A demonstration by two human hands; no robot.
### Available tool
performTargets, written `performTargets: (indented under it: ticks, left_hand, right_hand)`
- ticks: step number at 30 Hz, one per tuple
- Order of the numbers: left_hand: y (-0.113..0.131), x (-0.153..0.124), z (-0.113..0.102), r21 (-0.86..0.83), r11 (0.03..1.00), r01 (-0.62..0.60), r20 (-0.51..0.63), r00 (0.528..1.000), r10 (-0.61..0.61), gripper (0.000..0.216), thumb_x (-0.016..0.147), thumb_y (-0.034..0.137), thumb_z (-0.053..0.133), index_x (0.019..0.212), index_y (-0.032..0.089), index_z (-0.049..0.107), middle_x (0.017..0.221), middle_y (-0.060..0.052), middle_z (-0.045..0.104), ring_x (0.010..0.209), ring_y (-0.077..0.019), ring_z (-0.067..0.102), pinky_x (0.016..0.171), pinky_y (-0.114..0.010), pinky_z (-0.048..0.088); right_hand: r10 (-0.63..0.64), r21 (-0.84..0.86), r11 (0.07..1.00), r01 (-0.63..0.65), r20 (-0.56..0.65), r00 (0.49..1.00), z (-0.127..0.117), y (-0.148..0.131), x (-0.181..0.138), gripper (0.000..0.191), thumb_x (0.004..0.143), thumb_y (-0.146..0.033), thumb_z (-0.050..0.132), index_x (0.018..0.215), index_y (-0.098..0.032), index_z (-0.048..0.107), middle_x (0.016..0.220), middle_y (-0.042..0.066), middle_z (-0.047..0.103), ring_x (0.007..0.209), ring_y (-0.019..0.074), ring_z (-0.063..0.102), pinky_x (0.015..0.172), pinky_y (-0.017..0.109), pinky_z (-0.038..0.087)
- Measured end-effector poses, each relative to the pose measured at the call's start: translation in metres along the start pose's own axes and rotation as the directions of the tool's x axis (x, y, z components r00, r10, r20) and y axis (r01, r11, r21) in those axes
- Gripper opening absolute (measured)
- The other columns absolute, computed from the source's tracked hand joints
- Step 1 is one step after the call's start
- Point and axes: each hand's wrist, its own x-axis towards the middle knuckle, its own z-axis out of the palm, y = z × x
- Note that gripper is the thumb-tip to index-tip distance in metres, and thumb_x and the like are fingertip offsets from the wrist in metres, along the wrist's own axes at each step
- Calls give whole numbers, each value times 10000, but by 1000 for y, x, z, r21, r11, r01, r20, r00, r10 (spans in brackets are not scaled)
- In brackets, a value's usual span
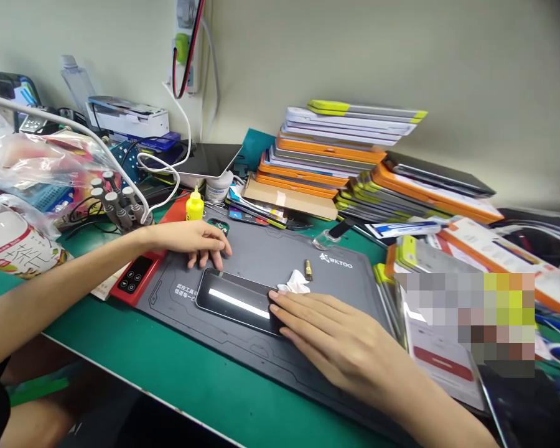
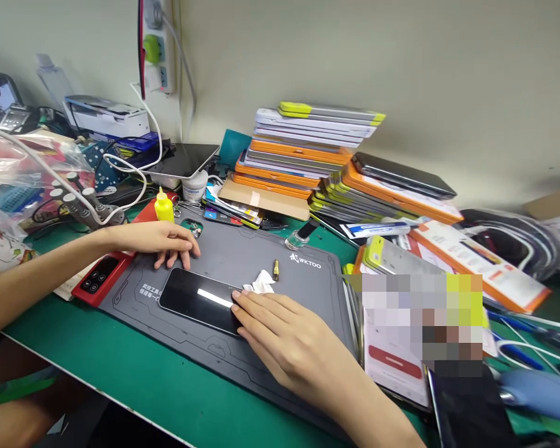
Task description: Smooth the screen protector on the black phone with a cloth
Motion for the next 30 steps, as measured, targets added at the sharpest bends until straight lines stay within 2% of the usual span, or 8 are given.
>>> performTargets:
  ticks: [4, 8, 10, 14, 17, 20, 26, 30]
  left_hand:
    - [0, 8, 9, 104, 994, -17, -101, 994, 28, 337, 1014, 473, 574, 1038, 180, 738, 885, -71, 821, 509, -105, 610, 430, -204, 418]
    - [0, 4, 15, 186, 981, -56, -121, 990, 79, 457, 1031, 579, 551, 948, 184, 766, 889, -76, 815, 511, -106, 606, 417, -220, 385]
    - [0, 1, 15, 222, 971, -91, -117, 986, 120, 472, 1039, 584, 542, 943, 195, 791, 902, -67, 815, 552, -110, 618, 468, -228, 415]
    - [-2, 1, 16, 305, 930, -208, -98, 964, 248, 353, 995, 516, 663, 913, 223, 841, 898, -44, 806, 771, -141, 689, 725, -245, 495]
    - [-2, 2, 17, 335, 901, -277, -97, 941, 325, 313, 978, 488, 697, 915, 231, 864, 903, -46, 793, 811, -154, 679, 775, -261, 481]
    - [0, 1, 18, 338, 885, -319, -114, 920, 376, 350, 1015, 456, 644, 896, 230, 883, 862, -55, 781, 797, -156, 677, 808, -268, 490]
    - [3, 1, 17, 359, 871, -337, -150, 900, 410, 420, 1062, 445, 579, 875, 239, 893, 826, -42, 792, 707, -128, 664, 736, -249, 498]
    - [1, 2, 17, 380, 857, -349, -145, 892, 428, 435, 1076, 461, 557, 895, 257, 896, 845, -27, 811, 676, -109, 645, 703, -239, 497]
  right_hand:
    - [-7, -24, 1000, 7, 1, 1000, -1, 1, -2, 287, 1049, -147, 603, 1266, -162, 791, 1354, 129, 786, 1201, 275, 795, 946, 424, 716]
    - [-12, -46, 999, 12, -1, 1000, 0, 2, -4, 288, 1067, -160, 577, 1262, -160, 789, 1344, 130, 789, 1193, 278, 799, 944, 426, 717]
    - [-7, -39, 999, 8, 6, 1000, 1, 1, -6, 287, 1066, -158, 584, 1273, -144, 782, 1342, 137, 789, 1206, 288, 793, 971, 440, 709]
    - [7, -36, 999, -6, 17, 1000, 2, 0, -8, 296, 1058, -152, 596, 1296, -120, 769, 1361, 149, 777, 1212, 315, 789, 981, 482, 706]
    - [2, -37, 999, -1, 26, 1000, 1, -1, -7, 301, 1064, -154, 590, 1311, -135, 761, 1347, 130, 787, 1230, 291, 782, 999, 451, 697]
    - [-3, -59, 998, 5, 28, 1000, -1, -2, -6, 293, 1068, -154, 589, 1302, -133, 763, 1332, 121, 797, 1238, 273, 778, 1029, 417, 681]
    - [6, -85, 996, -2, 48, 999, -3, -7, -5, 282, 1041, -118, 623, 1273, -64, 776, 1315, 172, 795, 1216, 316, 786, 996, 451, 693]
    - [-35, -152, 988, 36, 11, 999, -6, -10, -4, 210, 1035, -105, 658, 1181, -58, 802, 1235, 157, 827, 1145, 305, 813, 932, 427, 705]
